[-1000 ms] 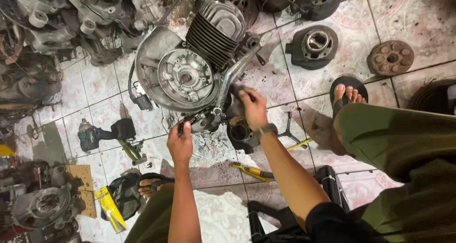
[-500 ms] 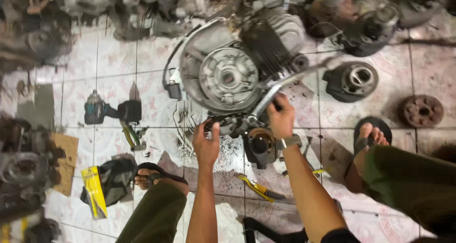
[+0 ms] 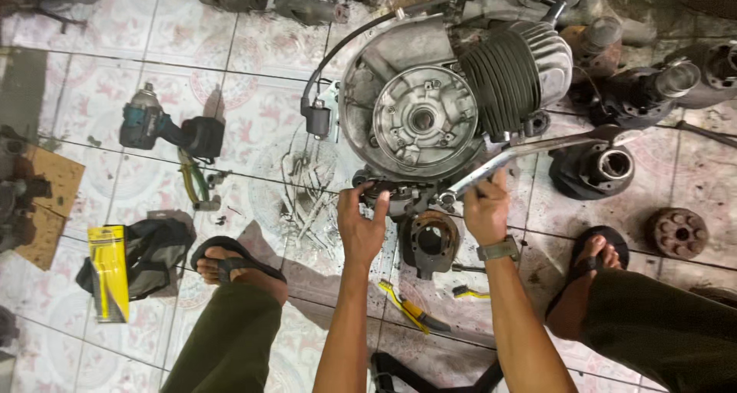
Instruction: The person uses a wrench and a screwdriver to loosen and remove bolts from a motorcycle engine. They then use a rag to wipe the engine casing and remove a small metal part.
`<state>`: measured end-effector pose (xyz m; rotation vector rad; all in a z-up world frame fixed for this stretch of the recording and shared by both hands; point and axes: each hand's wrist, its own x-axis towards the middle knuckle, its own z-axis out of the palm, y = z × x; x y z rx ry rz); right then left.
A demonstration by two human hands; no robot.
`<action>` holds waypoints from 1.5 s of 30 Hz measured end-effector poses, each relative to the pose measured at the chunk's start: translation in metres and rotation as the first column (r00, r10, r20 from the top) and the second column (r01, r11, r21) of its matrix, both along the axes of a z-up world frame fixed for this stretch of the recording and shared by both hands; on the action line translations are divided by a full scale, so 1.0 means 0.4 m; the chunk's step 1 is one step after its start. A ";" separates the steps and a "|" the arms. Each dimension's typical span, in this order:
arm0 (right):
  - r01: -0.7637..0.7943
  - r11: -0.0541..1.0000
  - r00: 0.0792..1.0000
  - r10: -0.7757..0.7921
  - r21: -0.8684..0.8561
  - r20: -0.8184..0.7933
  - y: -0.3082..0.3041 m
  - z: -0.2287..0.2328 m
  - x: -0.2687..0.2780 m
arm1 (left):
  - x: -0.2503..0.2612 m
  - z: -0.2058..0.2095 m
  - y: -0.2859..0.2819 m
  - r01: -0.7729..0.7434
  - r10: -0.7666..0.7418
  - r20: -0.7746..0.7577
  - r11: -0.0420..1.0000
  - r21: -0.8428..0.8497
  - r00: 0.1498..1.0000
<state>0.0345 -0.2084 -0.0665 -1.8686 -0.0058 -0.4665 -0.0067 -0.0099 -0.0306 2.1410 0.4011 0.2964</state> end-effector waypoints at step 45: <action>-0.354 0.921 0.710 0.377 0.162 -0.595 -0.132 0.072 0.021 | 0.198 0.060 -0.079 0.605 -0.516 -0.318 0.643 0.470 0.795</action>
